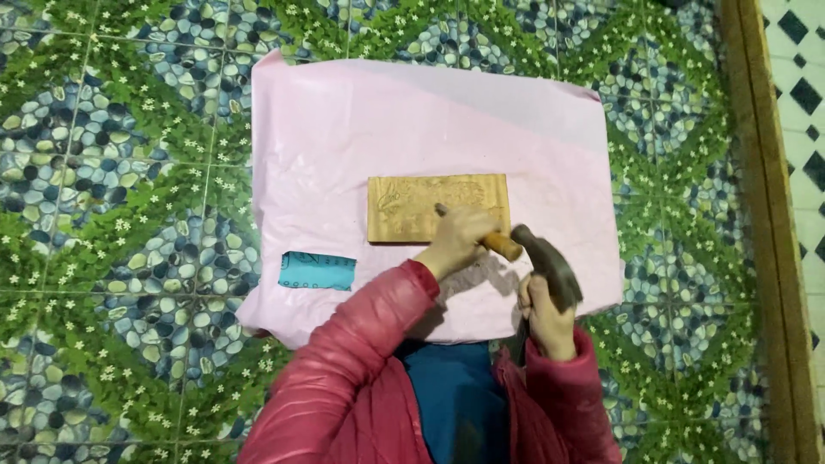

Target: The person sands and carves a wooden block using a chisel and hammer.

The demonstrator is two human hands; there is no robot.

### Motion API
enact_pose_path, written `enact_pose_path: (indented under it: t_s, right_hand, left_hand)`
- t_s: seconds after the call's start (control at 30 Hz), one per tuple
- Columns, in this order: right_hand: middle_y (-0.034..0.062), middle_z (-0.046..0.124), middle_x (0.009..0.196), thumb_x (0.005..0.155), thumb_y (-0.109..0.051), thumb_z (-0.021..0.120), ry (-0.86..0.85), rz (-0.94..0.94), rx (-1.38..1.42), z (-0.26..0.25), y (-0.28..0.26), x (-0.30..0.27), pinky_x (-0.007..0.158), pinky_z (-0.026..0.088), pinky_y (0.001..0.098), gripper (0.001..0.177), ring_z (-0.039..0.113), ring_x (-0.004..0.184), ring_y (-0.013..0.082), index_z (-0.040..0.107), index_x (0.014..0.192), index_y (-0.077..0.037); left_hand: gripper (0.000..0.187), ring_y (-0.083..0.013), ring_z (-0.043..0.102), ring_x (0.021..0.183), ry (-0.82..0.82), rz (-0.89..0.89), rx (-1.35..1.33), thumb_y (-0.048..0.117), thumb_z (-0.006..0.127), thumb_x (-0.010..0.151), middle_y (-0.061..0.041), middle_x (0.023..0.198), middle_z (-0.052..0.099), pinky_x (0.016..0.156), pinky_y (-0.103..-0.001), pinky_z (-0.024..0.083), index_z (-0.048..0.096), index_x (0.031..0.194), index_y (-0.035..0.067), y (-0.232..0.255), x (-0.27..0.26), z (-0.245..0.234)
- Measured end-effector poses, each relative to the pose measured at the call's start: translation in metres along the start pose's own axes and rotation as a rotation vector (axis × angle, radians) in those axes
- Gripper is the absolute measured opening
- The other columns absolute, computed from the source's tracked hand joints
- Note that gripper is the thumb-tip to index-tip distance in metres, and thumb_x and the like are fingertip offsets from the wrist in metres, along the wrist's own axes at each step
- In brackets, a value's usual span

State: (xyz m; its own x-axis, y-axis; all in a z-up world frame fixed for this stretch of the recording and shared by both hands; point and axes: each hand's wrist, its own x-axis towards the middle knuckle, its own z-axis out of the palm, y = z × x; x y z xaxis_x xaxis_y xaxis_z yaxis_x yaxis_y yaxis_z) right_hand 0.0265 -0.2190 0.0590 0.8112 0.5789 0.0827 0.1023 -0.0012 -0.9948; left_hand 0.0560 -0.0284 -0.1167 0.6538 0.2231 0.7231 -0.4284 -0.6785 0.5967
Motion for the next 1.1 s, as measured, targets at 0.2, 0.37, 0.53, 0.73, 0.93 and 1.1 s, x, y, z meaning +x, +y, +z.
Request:
enact_pose_path:
  t_s: [0.2,0.37,0.53,0.73,0.93,1.1]
  right_hand:
    - [0.0123,0.054,0.061,0.103,-0.002,0.048,0.149,-0.296,-0.054,0.005,-0.010,-0.016,0.036,0.040,0.0206,0.012,0.048,0.034,0.0139,0.052,0.093,0.001]
    - [0.0121,0.049,0.052,0.099,-0.004,0.058,0.182,-0.499,-0.237,0.004,-0.005,-0.011,0.042,0.036,0.0239,0.048,0.043,0.041,0.0152,0.040,0.136,0.022]
    - [0.0100,0.044,0.043,0.101,-0.006,0.055,0.126,-0.210,-0.321,-0.002,-0.005,-0.016,0.043,0.038,0.0267,0.043,0.040,0.038,0.0208,0.056,0.058,0.000]
    - [0.0016,0.038,0.041,0.108,-0.027,0.045,0.075,-0.209,-0.056,0.043,-0.092,-0.005,0.044,0.036,0.0210,0.051,0.036,0.039,0.0124,0.053,0.062,-0.004]
    - [0.0053,0.042,0.061,0.099,-0.017,0.062,0.213,-0.248,0.085,0.025,-0.071,-0.011,0.048,0.042,0.0241,0.019,0.042,0.047,0.0124,0.057,0.087,-0.004]
    - [0.0073,0.057,0.066,0.091,-0.026,0.075,0.278,-0.205,-0.312,0.007,-0.043,-0.004,0.057,0.044,0.0237,0.052,0.052,0.057,0.0109,0.062,0.132,0.004]
  left_hand:
    - [0.014,-0.0236,0.069,0.077,0.028,-0.068,0.023,0.029,0.077,0.077,0.003,0.077,0.062,0.068,-0.037,0.057,0.064,0.078,0.022,0.020,0.014,-0.009]
    - [0.015,-0.0256,0.068,0.074,0.001,-0.094,-0.021,0.032,0.072,0.084,0.001,0.074,0.059,0.064,-0.040,0.055,0.062,0.079,0.023,0.025,0.020,-0.011]
    - [0.021,-0.0260,0.068,0.076,0.014,-0.155,-0.024,0.042,0.071,0.087,0.001,0.074,0.060,0.063,-0.040,0.054,0.062,0.081,0.023,0.027,0.026,-0.018]
    - [0.019,-0.0354,0.066,0.073,0.058,-0.123,-0.028,0.029,0.066,0.090,-0.011,0.072,0.057,0.066,-0.047,0.053,0.058,0.086,0.013,0.058,0.052,-0.039]
    - [0.021,-0.0235,0.067,0.078,0.013,-0.115,0.112,0.042,0.068,0.087,0.002,0.080,0.054,0.074,-0.039,0.053,0.060,0.096,0.025,0.040,0.035,-0.014]
    - [0.028,-0.0243,0.067,0.076,-0.024,-0.158,0.014,0.050,0.062,0.091,0.002,0.076,0.055,0.066,-0.038,0.050,0.055,0.083,0.025,0.032,0.030,-0.017]
